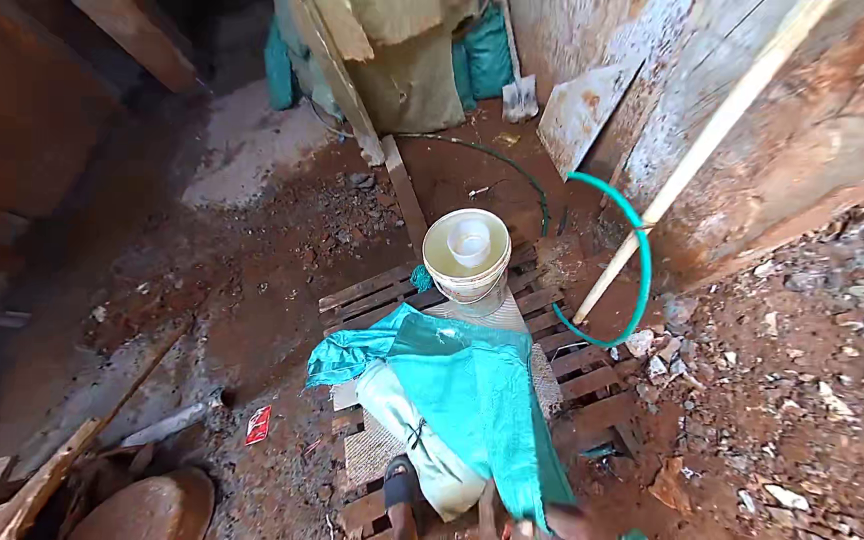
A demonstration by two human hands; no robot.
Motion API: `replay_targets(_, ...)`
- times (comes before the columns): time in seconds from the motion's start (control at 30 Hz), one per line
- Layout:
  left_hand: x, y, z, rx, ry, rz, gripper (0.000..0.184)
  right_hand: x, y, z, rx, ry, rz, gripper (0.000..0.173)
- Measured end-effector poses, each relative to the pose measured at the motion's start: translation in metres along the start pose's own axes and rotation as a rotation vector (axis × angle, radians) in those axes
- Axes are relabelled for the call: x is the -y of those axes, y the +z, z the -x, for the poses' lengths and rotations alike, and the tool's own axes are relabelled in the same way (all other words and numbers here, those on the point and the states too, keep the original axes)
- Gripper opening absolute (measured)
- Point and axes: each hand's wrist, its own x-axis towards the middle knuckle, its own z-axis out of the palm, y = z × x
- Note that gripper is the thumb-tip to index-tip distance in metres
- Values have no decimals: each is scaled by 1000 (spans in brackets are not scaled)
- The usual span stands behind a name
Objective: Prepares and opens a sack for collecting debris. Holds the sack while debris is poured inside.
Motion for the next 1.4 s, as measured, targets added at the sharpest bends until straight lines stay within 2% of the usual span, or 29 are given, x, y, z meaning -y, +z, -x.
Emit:
replay_targets(0.07,-56,59,39,-76,24,100,83,42,-20,54,-91,-194,60,23)
replay_targets(0.17,-124,110,98,-138,100,146,69,91,-69,103,-233,-320,123,16)
replay_targets(0.27,-170,164,140,-174,93,157,56,109,-122,148,-259,-213,-64,20)
replay_targets(0.37,-198,226,152,-163,90,219,49,99,-182,176,-327,-208,-396,34)
replay_targets(0.43,-209,267,160,-115,64,302,47,97,-223,197,-376,-140,-547,38)
replay_targets(0.5,-215,305,171,-10,83,355,50,95,-259,212,-460,-29,-551,30)
replay_targets(0.6,-215,345,187,220,84,287,78,85,-294,237,-562,64,-506,20)
replay_targets(0.63,-214,356,189,278,82,219,78,83,-301,246,-623,93,-492,18)
replay_targets(0.77,-210,396,183,398,-5,-21,67,70,-314,273,-933,229,-440,8)
replay_targets(0.87,-199,417,182,414,-43,-21,55,62,-312,289,-1000,329,-473,13)
replay_targets(1.0,-184,436,173,470,-24,0,10,48,-317,303,-1044,368,-667,20)
replay_targets(1.03,-181,441,168,524,-7,-23,8,41,-321,305,-1079,387,-698,21)
replay_targets(1.1,-173,454,156,613,24,-81,16,28,-330,310,-1159,432,-747,20)
replay_targets(1.27,-168,493,115,714,33,-114,20,7,-362,317,-1541,534,-781,22)
replay_targets(1.33,-176,509,100,687,-83,-66,18,-1,-386,323,-1661,591,-722,24)
replay_targets(1.4,-187,520,86,625,-285,13,23,-10,-408,334,-1803,629,-754,23)
